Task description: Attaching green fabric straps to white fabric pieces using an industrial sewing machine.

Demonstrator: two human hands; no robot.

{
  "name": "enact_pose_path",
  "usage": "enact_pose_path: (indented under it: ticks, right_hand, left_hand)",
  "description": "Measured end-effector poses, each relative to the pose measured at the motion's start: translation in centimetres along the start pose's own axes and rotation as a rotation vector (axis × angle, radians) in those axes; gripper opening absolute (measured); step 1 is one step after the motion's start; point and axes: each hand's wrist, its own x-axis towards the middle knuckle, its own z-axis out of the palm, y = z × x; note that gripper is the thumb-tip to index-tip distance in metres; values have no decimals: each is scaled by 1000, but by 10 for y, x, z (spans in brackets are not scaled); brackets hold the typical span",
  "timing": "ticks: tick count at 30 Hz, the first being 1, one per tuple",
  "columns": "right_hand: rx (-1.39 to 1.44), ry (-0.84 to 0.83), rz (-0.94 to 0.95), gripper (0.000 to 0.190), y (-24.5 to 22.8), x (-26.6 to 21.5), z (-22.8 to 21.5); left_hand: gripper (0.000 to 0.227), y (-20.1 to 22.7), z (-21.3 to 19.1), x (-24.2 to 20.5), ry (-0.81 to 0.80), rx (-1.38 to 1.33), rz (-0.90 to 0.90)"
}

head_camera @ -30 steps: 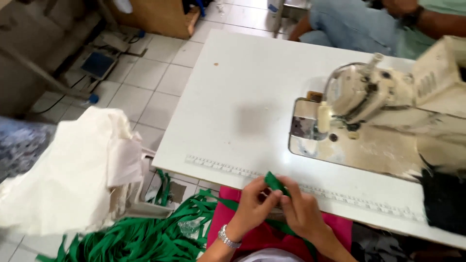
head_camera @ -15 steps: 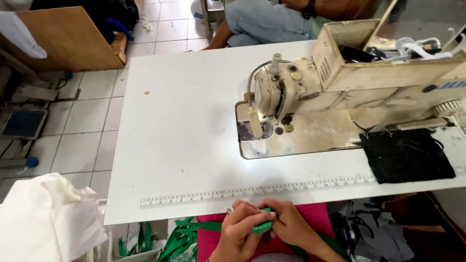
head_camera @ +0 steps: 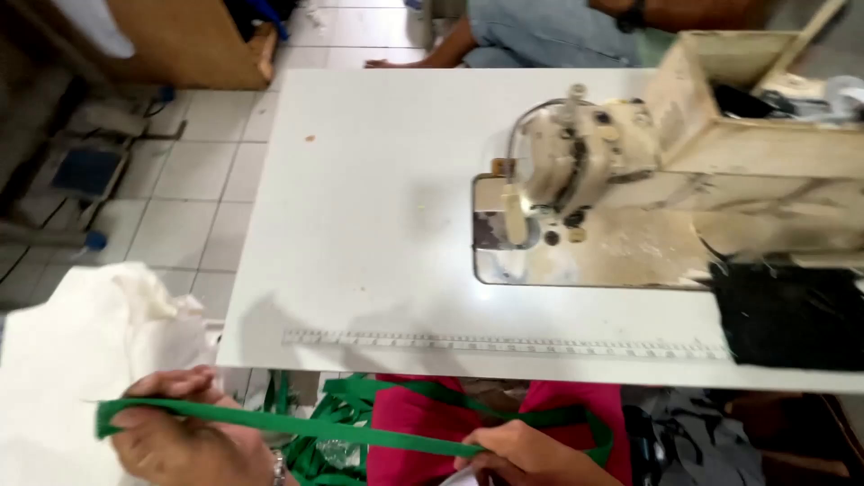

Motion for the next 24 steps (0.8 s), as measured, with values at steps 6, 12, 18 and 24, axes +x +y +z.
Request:
enact_pose_path:
  ticks: [6, 12, 18, 24]
  right_hand:
    - [-203, -36, -67, 86, -81, 4, -16]
    - [-483, 208, -247, 90, -2, 40, 0]
    - [-405, 274, -186, 17, 5, 51, 6]
    - [-232, 446, -142, 20, 35, 54, 3]
  left_hand:
    - [10, -73, -85, -19, -252, 134, 41]
    - [7, -15, -29, -113, -816, 155, -228]
    - [15, -22, -51, -124, -749, 158, -244]
    - [27, -41, -102, -99, -698, 422, -125]
